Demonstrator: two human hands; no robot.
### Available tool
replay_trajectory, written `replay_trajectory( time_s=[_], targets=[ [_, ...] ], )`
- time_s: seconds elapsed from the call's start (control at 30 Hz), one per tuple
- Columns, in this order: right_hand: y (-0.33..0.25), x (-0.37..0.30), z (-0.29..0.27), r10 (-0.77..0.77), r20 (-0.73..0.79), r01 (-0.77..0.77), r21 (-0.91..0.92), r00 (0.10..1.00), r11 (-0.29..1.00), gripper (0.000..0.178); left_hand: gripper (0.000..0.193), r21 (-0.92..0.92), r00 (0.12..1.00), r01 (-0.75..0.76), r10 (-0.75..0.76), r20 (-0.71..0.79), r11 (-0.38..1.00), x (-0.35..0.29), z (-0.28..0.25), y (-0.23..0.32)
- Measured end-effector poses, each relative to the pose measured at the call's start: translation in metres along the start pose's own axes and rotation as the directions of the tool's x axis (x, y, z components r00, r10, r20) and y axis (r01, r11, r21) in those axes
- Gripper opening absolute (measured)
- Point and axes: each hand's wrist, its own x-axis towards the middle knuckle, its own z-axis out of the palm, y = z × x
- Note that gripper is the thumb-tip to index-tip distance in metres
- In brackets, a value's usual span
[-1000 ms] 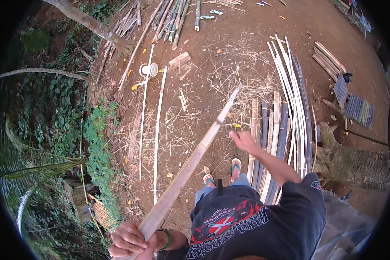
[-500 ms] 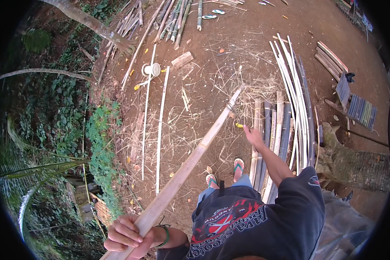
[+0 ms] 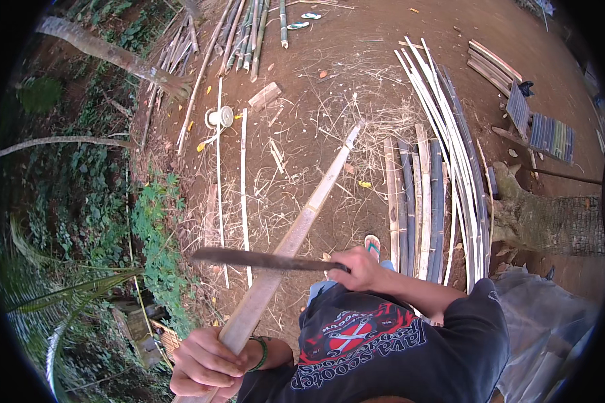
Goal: The person uses a machete to shave and smooth a long, thin piece of wood. They hold the wood with one hand and repeatedly strike it with the blade to remove splinters and shape the surface. The person occasionally inspects the wood and adjusts their grip while working in an outdoor area.
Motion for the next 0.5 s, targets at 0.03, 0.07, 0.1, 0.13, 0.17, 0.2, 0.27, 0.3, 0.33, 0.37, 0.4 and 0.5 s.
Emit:
replay_trajectory(
  time_s=[0.03, 0.07, 0.1, 0.13, 0.17, 0.2, 0.27, 0.3, 0.33, 0.37, 0.4, 0.5],
  targets=[
    [0.017, 0.004, 0.006, -0.017, 0.017, 0.017, -0.004, 1.000, 1.000, 0.045, 0.055, 0.072, 1.000, -0.022, 0.022, -0.009, 0.997, 0.003, 0.009, 0.008],
    [0.051, 0.009, 0.009, 0.175, -0.093, -0.172, 0.042, 0.980, 0.984, 0.050, 0.058, 0.072, 1.000, -0.023, 0.024, -0.006, 0.997, 0.005, 0.006, -0.003],
    [0.087, 0.016, 0.009, 0.355, -0.157, -0.341, 0.109, 0.921, 0.934, 0.054, 0.054, 0.092, 1.000, -0.019, 0.020, -0.011, 0.996, 0.004, 0.006, -0.005],
    [0.129, 0.024, 0.005, 0.470, -0.191, -0.475, 0.023, 0.862, 0.880, 0.060, 0.050, 0.119, 1.000, -0.016, 0.018, -0.016, 0.993, 0.004, 0.007, -0.004],
    [0.158, 0.029, -0.003, 0.574, -0.243, -0.602, -0.055, 0.782, 0.797, 0.066, 0.043, 0.124, 1.000, 0.002, 0.000, -0.019, 0.992, 0.002, 0.006, -0.004],
    [0.161, 0.031, -0.008, 0.560, -0.246, -0.592, -0.080, 0.791, 0.802, 0.068, 0.040, 0.140, 1.000, 0.014, -0.011, -0.023, 0.990, 0.001, 0.004, -0.002],
    [0.167, 0.039, -0.015, 0.532, -0.251, -0.572, -0.128, 0.809, 0.810, 0.072, 0.052, 0.159, 0.998, -0.007, 0.017, -0.063, 0.987, 0.003, 0.006, 0.003],
    [0.154, 0.043, -0.014, 0.541, -0.225, -0.566, -0.056, 0.810, 0.823, 0.070, 0.064, 0.170, 0.995, -0.001, 0.017, -0.094, 0.985, 0.001, 0.006, 0.007],
    [0.128, 0.042, -0.011, 0.479, -0.156, -0.493, -0.068, 0.864, 0.868, 0.067, 0.062, 0.168, 0.994, -0.002, 0.020, -0.106, 0.986, -0.002, 0.006, 0.008],
    [0.097, 0.043, -0.015, 0.399, -0.095, -0.406, -0.079, 0.912, 0.911, 0.065, 0.061, 0.160, 0.993, -0.017, 0.036, -0.112, 0.987, -0.005, 0.008, 0.005],
    [0.082, 0.039, -0.015, 0.320, -0.030, -0.321, -0.079, 0.947, 0.944, 0.063, 0.060, 0.153, 0.992, -0.025, 0.043, -0.119, 0.988, -0.005, 0.010, 0.002],
    [0.094, 0.032, -0.020, -0.067, 0.050, 0.071, -0.090, 0.996, 0.993, 0.069, 0.062, 0.020, 0.993, -0.089, 0.090, -0.070, 0.996, -0.002, 0.009, -0.007]
  ],
)
